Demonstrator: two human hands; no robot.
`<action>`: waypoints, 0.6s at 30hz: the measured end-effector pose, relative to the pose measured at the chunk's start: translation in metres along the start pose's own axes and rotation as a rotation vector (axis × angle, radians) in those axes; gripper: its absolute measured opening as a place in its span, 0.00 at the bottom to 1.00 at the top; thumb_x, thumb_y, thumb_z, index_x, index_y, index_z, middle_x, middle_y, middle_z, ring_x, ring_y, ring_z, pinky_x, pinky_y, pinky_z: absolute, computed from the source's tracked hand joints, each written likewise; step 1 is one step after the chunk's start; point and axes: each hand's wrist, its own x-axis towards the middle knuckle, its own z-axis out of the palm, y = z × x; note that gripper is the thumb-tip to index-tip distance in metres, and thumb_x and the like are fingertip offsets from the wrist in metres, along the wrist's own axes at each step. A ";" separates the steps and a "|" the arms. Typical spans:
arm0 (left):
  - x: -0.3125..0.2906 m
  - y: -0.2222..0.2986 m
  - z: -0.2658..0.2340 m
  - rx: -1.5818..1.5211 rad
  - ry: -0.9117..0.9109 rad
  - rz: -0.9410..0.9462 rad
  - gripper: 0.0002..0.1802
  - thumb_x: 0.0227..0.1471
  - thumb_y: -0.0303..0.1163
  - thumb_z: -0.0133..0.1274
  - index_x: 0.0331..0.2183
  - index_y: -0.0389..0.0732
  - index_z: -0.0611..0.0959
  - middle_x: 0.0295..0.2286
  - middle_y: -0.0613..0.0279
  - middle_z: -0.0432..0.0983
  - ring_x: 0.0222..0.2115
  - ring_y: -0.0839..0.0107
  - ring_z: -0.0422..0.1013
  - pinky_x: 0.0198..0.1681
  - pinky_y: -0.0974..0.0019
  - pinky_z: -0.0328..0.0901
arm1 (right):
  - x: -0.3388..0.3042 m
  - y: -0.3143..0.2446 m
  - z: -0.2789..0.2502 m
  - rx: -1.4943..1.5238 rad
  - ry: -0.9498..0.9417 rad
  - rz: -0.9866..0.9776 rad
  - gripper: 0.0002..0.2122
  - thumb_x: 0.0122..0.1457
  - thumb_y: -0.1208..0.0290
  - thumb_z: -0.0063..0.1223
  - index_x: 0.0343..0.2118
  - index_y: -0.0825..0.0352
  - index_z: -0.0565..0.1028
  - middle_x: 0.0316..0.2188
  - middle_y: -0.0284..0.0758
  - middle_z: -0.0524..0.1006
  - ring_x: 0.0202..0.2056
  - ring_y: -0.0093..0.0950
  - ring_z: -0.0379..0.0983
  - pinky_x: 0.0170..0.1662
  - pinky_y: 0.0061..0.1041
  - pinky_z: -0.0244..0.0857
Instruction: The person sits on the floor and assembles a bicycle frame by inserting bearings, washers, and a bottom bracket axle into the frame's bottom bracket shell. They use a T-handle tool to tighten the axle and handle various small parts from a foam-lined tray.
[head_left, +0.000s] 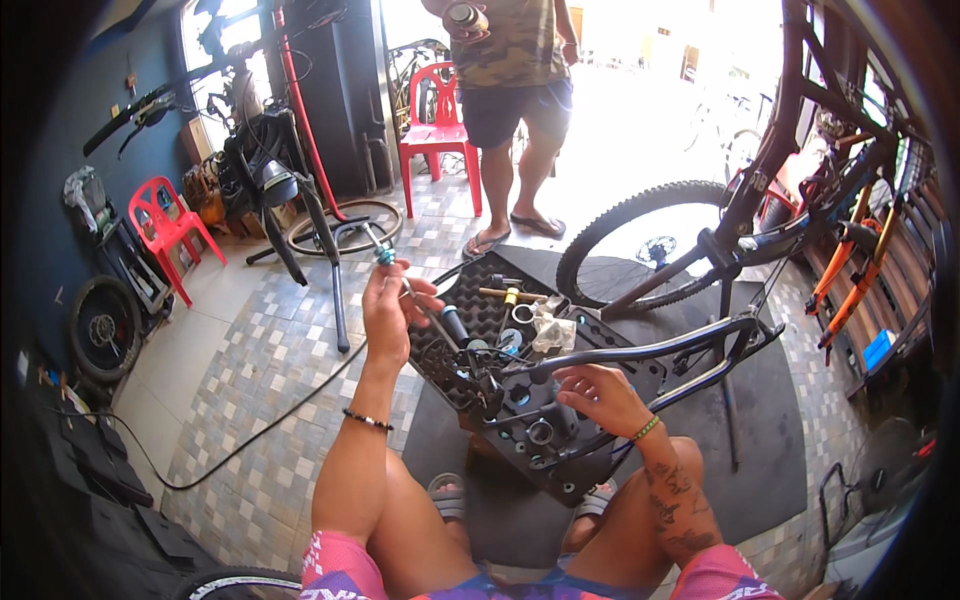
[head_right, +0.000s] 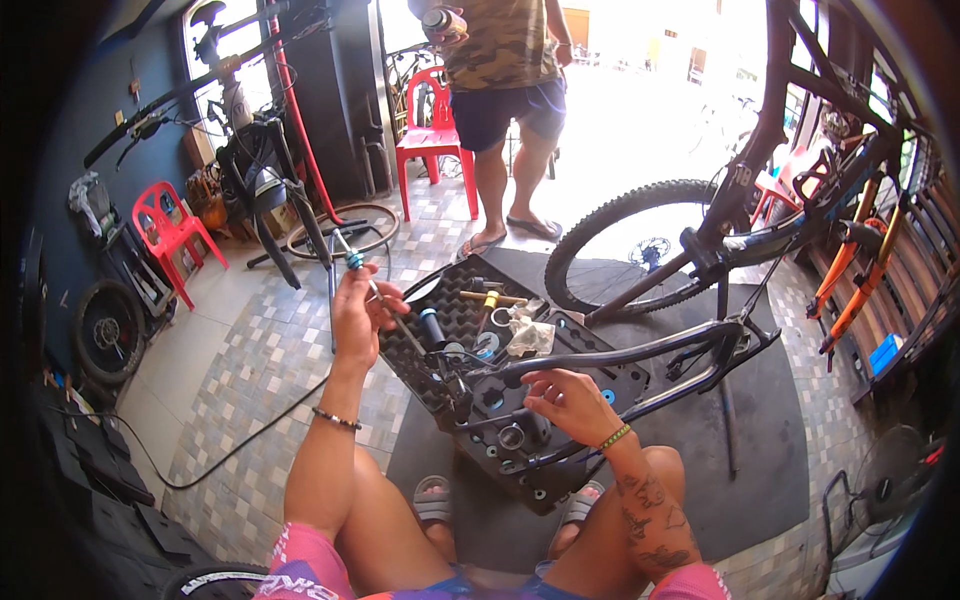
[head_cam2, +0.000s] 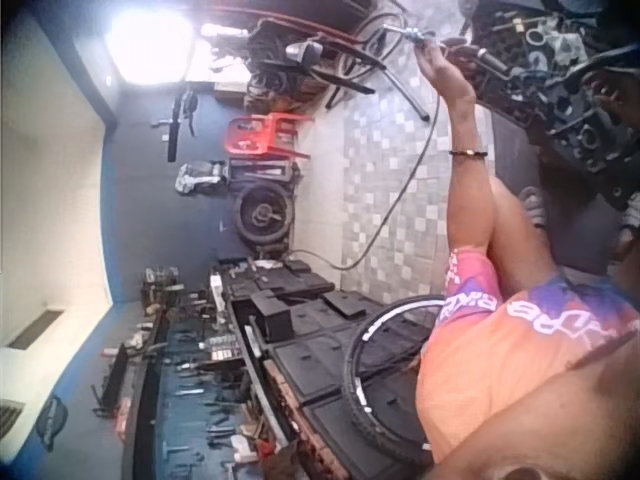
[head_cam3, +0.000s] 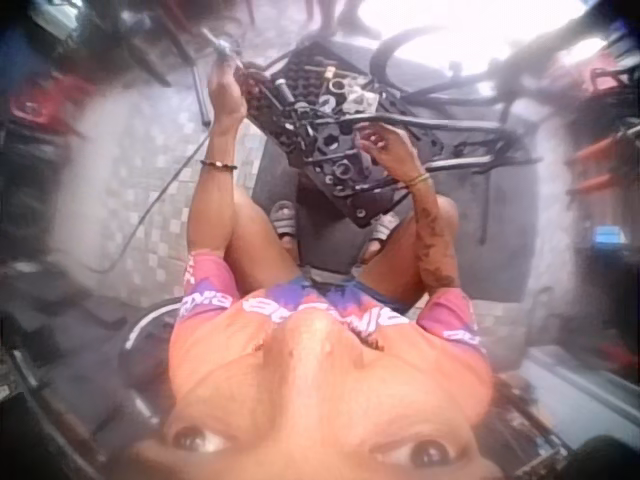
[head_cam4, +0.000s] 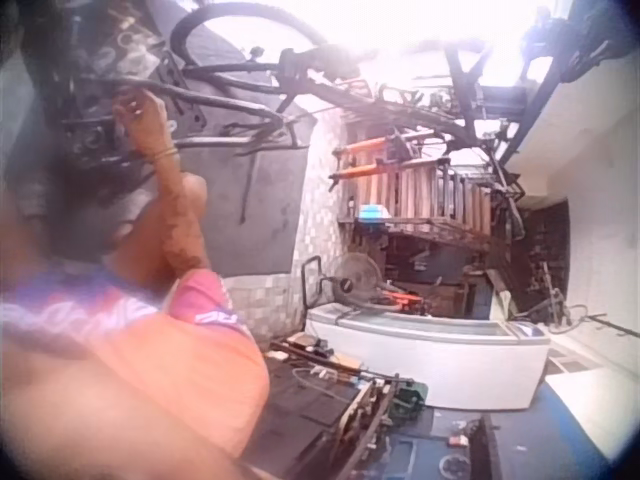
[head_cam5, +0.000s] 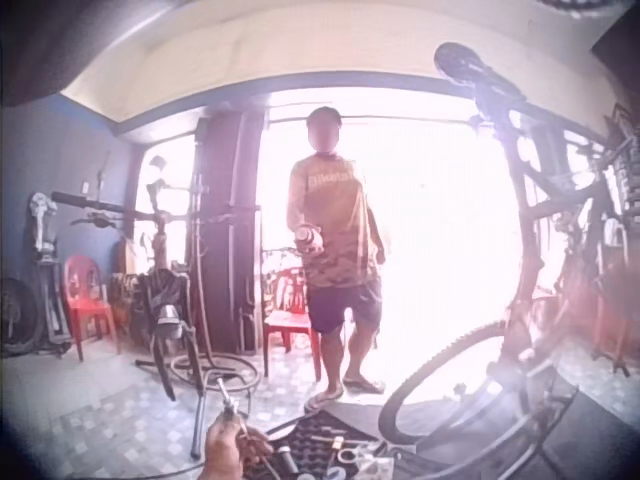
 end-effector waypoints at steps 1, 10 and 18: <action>-0.004 0.006 -0.003 -0.031 0.047 -0.008 0.16 0.76 0.44 0.44 0.50 0.42 0.75 0.32 0.54 0.85 0.21 0.68 0.81 0.14 0.74 0.61 | 0.001 -0.004 0.000 0.007 -0.021 -0.010 0.17 0.62 0.67 0.69 0.51 0.66 0.83 0.36 0.36 0.86 0.31 0.21 0.81 0.36 0.26 0.76; -0.051 0.030 0.038 -0.302 -0.234 -0.152 0.17 0.74 0.45 0.50 0.44 0.41 0.83 0.37 0.62 0.79 0.38 0.72 0.78 0.25 0.73 0.67 | -0.016 -0.028 0.001 0.283 -0.158 -0.071 0.19 0.69 0.59 0.64 0.55 0.66 0.80 0.41 0.39 0.86 0.42 0.29 0.84 0.47 0.31 0.76; -0.079 0.042 0.040 -0.383 -0.292 -0.259 0.17 0.74 0.44 0.51 0.49 0.40 0.81 0.41 0.64 0.72 0.42 0.75 0.69 0.28 0.73 0.70 | -0.019 -0.066 0.051 0.542 -0.174 -0.109 0.17 0.77 0.56 0.46 0.38 0.65 0.78 0.16 0.40 0.73 0.22 0.40 0.77 0.30 0.39 0.69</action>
